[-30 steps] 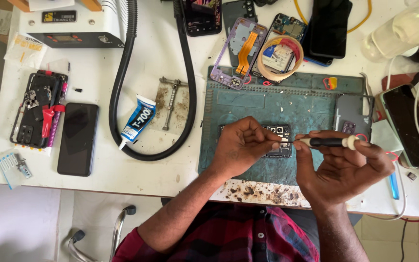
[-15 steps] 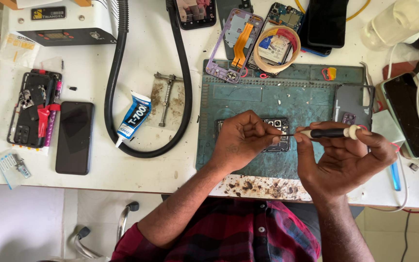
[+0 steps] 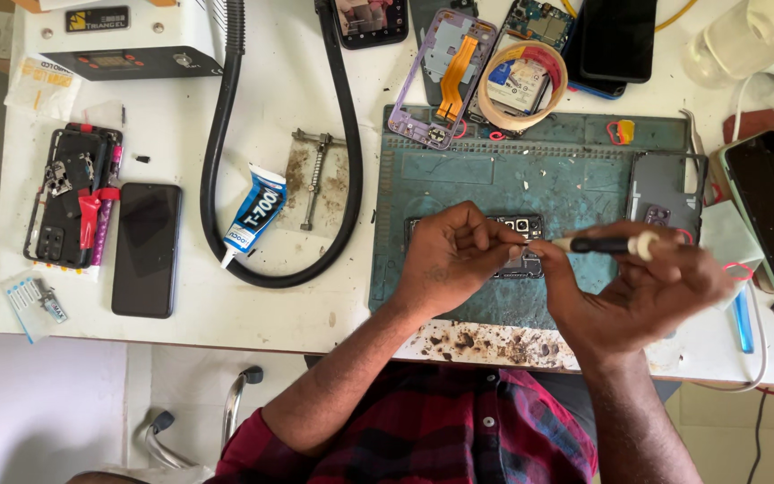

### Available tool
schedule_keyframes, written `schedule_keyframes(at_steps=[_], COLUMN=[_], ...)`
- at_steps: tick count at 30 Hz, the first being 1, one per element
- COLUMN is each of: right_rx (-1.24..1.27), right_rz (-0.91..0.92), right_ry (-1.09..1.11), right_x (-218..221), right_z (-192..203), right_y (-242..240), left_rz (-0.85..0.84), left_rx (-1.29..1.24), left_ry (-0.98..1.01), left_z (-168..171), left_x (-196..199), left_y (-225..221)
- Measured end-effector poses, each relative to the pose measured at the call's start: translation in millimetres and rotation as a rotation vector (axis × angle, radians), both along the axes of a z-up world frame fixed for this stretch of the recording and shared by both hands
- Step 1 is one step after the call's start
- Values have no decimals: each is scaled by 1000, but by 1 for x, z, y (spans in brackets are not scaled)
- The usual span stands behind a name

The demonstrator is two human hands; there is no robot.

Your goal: The person uses a screwdriver to remove and replace small internal components and screws from a disassembled mobile phone on a repair bench.

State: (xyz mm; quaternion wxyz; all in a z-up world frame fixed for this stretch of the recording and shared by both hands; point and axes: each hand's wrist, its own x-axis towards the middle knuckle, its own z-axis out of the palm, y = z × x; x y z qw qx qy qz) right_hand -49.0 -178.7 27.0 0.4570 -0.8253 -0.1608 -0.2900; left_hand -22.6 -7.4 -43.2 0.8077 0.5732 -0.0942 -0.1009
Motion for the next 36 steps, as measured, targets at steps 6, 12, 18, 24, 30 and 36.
schedule_keyframes(at_steps=[6, 12, 18, 24, 30, 36], right_rx=[93, 115, 85, 10, -55, -187], right_rz=[8, 61, 124, 169, 190, 209], right_ry=[203, 248, 234, 168, 101, -12], right_x=[-7, -4, -2, 2, 7, 8], right_z=[7, 17, 14, -13, -29, -31], right_y=[5, 9, 12, 11, 13, 17], left_rz=[22, 23, 176, 215, 216, 248], left_rx=[-3, 14, 261, 719, 816, 754], left_ry=[-10, -7, -229, -569, -559, -523], left_z=[1, 4, 13, 19, 13, 13], left_x=[2, 2, -5, -4, -9, -10], left_y=[1, 4, 6, 11, 12, 14])
